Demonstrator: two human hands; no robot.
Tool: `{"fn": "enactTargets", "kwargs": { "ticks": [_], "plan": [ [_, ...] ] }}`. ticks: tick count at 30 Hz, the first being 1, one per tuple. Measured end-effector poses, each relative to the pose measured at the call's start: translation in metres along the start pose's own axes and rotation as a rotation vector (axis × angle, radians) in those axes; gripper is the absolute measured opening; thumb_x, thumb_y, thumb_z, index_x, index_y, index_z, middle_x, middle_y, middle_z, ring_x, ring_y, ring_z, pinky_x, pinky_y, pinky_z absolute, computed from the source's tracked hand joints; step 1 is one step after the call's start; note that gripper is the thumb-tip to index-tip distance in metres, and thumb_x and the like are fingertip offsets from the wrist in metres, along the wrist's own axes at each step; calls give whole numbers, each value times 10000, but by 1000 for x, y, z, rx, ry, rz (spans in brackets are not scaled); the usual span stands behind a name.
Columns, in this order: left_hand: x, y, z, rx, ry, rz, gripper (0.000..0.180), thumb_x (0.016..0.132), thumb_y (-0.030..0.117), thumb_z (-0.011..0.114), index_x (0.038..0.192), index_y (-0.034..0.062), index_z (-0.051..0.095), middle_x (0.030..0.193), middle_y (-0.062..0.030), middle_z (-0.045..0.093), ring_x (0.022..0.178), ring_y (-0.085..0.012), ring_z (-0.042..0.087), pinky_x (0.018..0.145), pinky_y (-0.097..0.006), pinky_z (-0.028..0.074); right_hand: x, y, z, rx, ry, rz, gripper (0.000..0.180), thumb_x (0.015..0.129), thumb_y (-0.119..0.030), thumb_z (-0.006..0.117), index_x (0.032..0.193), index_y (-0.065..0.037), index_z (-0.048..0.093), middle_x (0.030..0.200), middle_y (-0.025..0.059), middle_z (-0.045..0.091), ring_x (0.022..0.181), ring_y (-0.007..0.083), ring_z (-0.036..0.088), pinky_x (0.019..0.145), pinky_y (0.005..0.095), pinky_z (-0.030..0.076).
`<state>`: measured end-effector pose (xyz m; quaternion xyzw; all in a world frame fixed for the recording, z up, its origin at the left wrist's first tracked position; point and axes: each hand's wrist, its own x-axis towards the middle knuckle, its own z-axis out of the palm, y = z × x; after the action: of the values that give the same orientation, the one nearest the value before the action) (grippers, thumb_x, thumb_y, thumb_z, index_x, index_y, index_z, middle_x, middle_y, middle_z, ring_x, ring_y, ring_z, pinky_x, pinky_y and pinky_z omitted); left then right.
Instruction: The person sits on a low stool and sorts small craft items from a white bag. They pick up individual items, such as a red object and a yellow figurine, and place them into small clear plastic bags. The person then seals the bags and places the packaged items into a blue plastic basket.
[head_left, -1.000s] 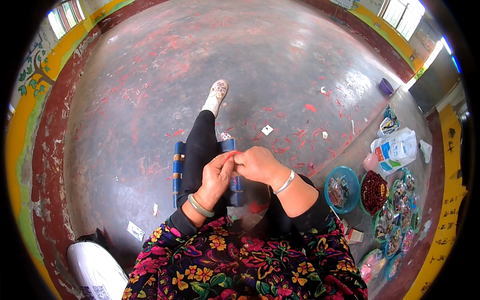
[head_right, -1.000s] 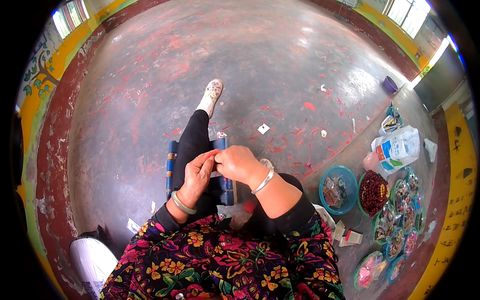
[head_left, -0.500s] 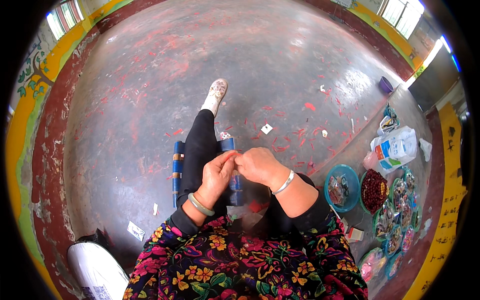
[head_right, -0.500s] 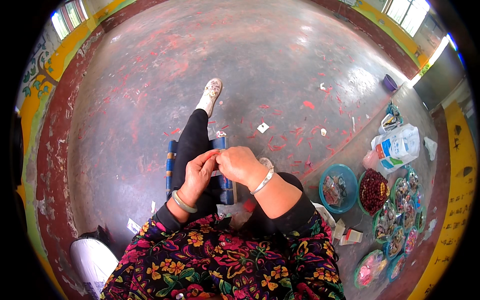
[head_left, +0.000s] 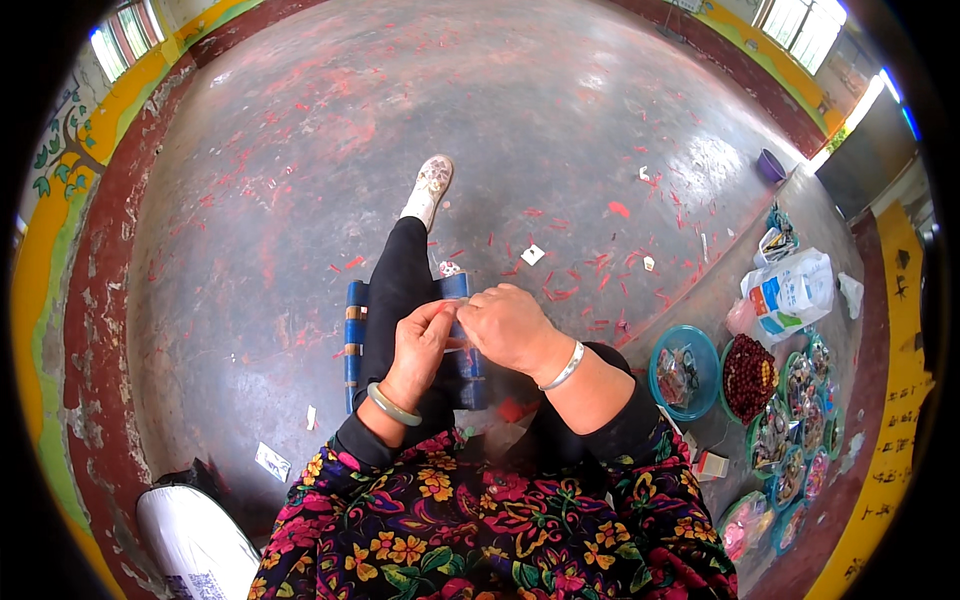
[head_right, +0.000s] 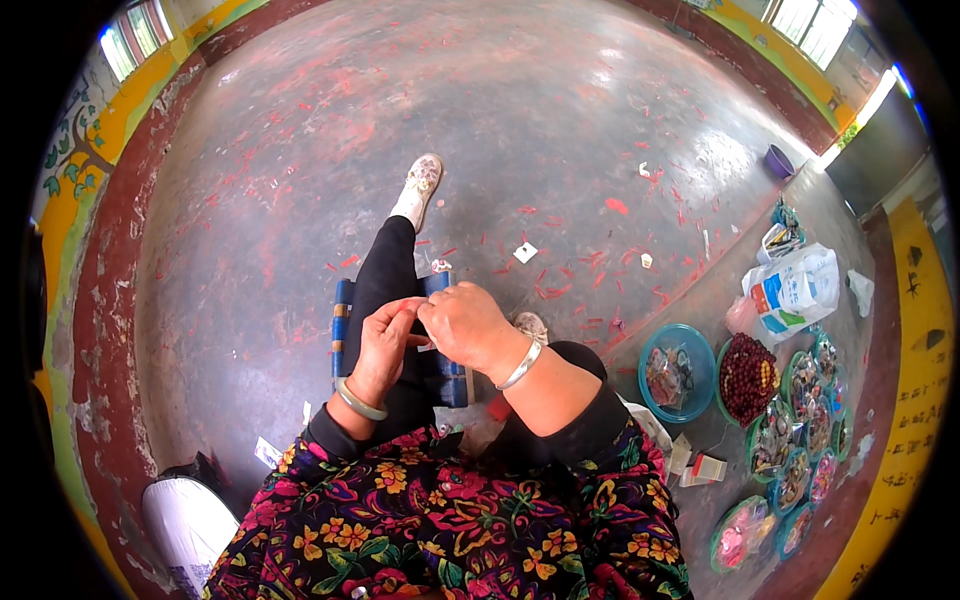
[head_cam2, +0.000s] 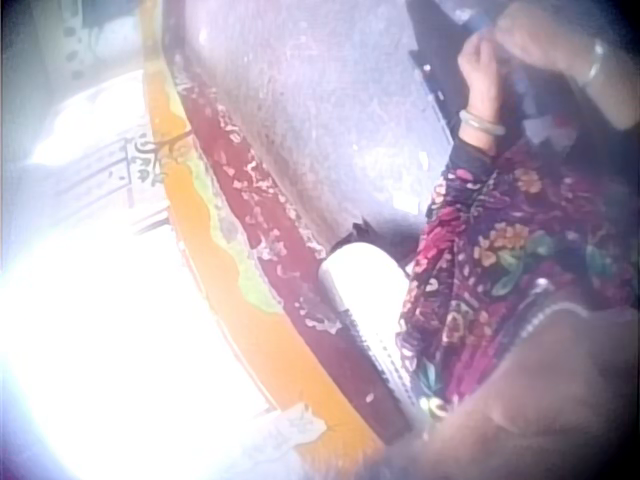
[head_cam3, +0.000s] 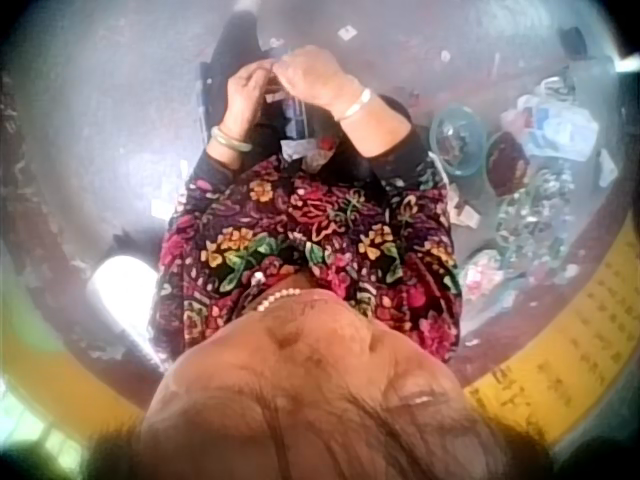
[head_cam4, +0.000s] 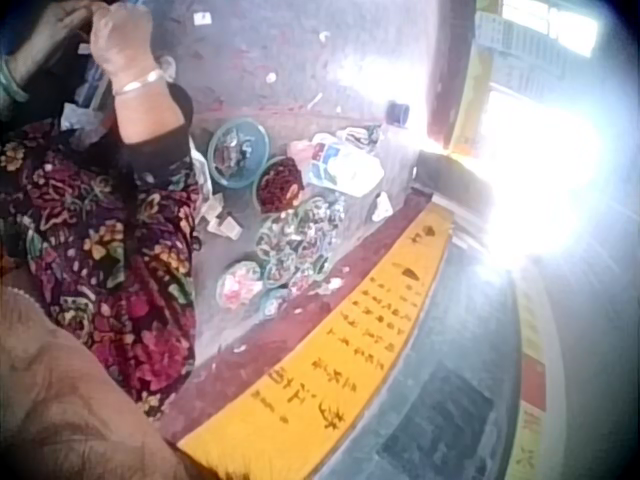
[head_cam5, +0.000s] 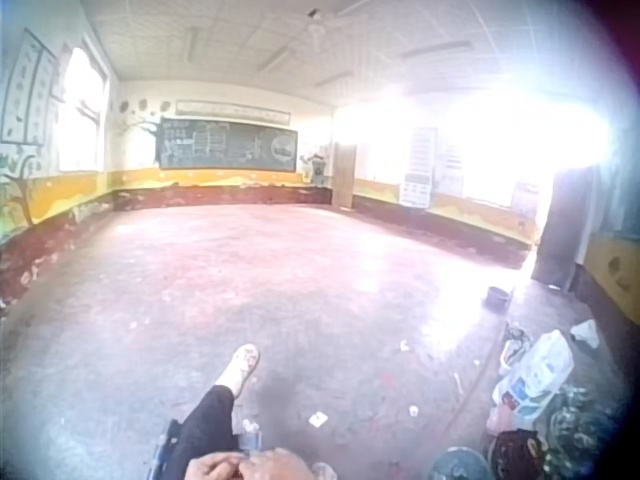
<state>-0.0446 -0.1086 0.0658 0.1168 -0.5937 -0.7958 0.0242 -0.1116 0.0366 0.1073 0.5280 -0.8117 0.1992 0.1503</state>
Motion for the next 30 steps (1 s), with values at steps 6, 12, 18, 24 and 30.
{"fn": "enactTargets", "kwargs": {
  "ticks": [6,12,18,24,30],
  "plan": [
    [2,-7,7,-285,-9,104,229,934,126,490,1077,-17,598,991,-75,624,880,-137,593,723,-281,518,1,-3,-4,65,125,32,111,753,-121,552,649,-90,529,614,53,555,610,237,573,586,359,429],
    [1,-2,3,-223,20,164,233,922,95,492,1075,-50,591,953,-88,638,822,-144,607,743,-265,498,0,-8,0,100,146,11,97,753,-132,552,670,-83,547,643,44,566,632,244,579,587,362,426],
    [2,-2,-2,-168,1,127,214,910,94,510,1033,-45,616,928,-101,652,818,-152,616,764,-261,495,-20,-14,-15,150,219,131,70,757,-133,581,811,-96,606,659,40,573,646,243,582,584,361,432],
    [-2,-11,-13,-32,61,99,213,908,115,528,1036,-21,629,944,-116,658,866,-173,626,796,-276,495,-111,-2,-57,339,474,546,123,812,-76,631,928,-58,665,745,75,649,661,184,624,598,284,484],
    [2,-42,-20,-19,-54,42,224,911,134,530,1050,-10,630,944,-103,664,875,-167,626,803,-271,487,-274,12,-117,448,539,1257,154,829,-57,607,947,25,664,808,53,662,701,86,604,648,218,486]
  ]
}}
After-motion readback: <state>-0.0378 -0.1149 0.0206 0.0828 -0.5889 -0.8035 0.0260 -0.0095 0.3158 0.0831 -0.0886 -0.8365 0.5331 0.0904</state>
